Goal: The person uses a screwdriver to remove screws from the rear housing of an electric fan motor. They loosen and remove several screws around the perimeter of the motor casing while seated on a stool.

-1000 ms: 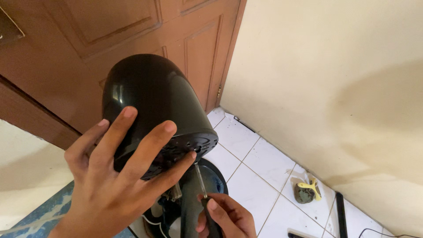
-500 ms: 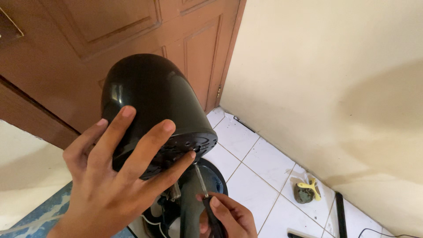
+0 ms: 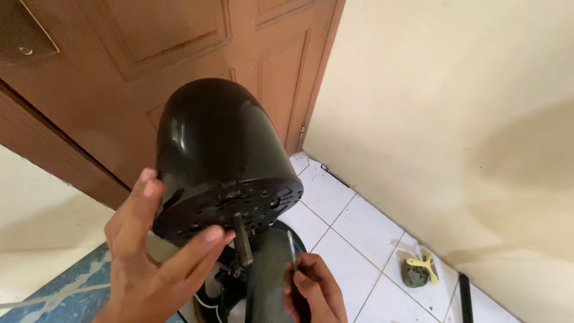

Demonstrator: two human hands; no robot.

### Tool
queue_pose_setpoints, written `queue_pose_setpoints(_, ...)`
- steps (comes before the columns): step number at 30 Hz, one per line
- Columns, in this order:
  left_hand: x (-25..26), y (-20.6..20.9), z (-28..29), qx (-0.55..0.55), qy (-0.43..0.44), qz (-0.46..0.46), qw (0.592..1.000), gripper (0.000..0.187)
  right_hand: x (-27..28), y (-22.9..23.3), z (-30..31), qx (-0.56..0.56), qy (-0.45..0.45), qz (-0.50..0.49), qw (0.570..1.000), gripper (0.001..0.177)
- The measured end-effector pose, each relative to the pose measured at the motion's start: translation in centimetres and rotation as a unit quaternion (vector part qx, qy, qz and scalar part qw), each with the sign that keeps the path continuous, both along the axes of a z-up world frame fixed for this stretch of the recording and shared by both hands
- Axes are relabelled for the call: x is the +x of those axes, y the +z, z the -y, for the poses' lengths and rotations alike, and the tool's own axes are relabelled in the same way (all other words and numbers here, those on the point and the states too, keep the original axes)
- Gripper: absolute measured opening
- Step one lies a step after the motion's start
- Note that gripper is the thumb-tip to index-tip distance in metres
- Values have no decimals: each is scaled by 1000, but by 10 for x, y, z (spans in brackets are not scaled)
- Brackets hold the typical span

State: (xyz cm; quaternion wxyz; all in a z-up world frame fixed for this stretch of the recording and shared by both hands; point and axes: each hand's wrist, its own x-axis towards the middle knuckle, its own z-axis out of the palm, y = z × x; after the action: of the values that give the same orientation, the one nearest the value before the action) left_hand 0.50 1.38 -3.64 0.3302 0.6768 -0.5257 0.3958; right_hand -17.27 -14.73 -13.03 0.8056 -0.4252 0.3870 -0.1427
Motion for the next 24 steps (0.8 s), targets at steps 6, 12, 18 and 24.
queue_pose_setpoints(6,-14,-25,-1,-84,-54,-229,968,74,17,31,0,-299,-60,20,952,37)
queue_pose_setpoints(12,-20,-17,-2,-88,-33,-302,949,50,45,71,4,-426,-88,139,890,53)
queue_pose_setpoints(18,-18,1,4,-87,-36,-286,953,44,64,87,5,-442,-69,159,880,52)
queue_pose_setpoints(24,-19,4,8,-125,-67,-286,948,40,70,87,2,-414,-99,153,892,50)
